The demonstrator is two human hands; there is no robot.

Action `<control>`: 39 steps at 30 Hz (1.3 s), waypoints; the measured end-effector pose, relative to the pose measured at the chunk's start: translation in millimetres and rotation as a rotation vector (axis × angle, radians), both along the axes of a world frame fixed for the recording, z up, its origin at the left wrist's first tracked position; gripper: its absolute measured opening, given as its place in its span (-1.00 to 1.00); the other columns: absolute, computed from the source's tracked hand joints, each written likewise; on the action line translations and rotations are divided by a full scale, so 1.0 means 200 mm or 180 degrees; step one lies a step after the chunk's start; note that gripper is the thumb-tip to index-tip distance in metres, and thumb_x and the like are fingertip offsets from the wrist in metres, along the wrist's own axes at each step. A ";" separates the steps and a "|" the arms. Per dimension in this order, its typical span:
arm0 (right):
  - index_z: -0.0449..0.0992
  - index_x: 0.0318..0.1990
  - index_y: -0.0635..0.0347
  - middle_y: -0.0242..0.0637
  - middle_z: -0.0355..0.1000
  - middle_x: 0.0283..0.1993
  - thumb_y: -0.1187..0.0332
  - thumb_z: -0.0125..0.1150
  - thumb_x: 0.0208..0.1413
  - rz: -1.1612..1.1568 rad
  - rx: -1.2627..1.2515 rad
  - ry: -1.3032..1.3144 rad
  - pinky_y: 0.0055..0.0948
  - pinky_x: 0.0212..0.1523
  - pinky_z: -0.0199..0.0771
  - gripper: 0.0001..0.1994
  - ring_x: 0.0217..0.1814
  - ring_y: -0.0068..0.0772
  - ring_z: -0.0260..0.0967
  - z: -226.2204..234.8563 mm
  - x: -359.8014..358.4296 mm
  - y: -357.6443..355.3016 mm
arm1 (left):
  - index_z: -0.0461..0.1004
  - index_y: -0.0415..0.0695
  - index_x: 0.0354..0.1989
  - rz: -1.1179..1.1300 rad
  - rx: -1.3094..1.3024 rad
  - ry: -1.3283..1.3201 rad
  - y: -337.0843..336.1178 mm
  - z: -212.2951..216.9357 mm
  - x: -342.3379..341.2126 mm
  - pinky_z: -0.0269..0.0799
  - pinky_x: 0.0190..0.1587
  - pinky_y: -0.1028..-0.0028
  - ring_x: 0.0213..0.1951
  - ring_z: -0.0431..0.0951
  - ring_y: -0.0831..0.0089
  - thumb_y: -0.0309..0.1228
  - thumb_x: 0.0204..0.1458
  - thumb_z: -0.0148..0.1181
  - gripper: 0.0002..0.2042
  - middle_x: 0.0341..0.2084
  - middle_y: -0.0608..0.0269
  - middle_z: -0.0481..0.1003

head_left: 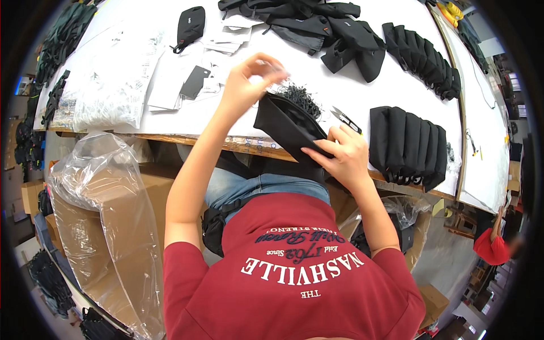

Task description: The recorder is inspecting and trimming small black fabric pouches or cases, possibly for electronics or eyewear, removing excess threads and checking tags.

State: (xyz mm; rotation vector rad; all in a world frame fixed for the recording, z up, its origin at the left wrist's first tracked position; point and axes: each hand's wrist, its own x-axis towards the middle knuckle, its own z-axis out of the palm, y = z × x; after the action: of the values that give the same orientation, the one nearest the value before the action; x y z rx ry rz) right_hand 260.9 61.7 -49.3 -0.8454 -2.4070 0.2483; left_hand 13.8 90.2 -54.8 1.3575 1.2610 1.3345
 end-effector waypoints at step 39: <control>0.46 -0.09 0.21 -0.42 0.39 -0.14 0.46 0.09 0.13 0.0042 -0.3992 0.2538 -0.61 -0.05 0.21 -0.80 -0.11 -0.63 0.27 -0.05 -0.11 -0.11 | 0.44 -0.23 -0.09 0.1228 -0.0449 -0.3388 -0.38 -0.06 0.11 0.52 -0.18 0.42 -0.27 0.55 0.38 -0.54 -0.07 0.29 -0.68 -0.25 0.19 0.52</control>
State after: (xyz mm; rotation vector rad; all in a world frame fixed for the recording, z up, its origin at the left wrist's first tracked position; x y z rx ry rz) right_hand 239.8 38.9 -59.8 -0.9208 -1.3128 1.8049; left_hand 36.8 14.2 -67.5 0.1611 0.8248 1.8100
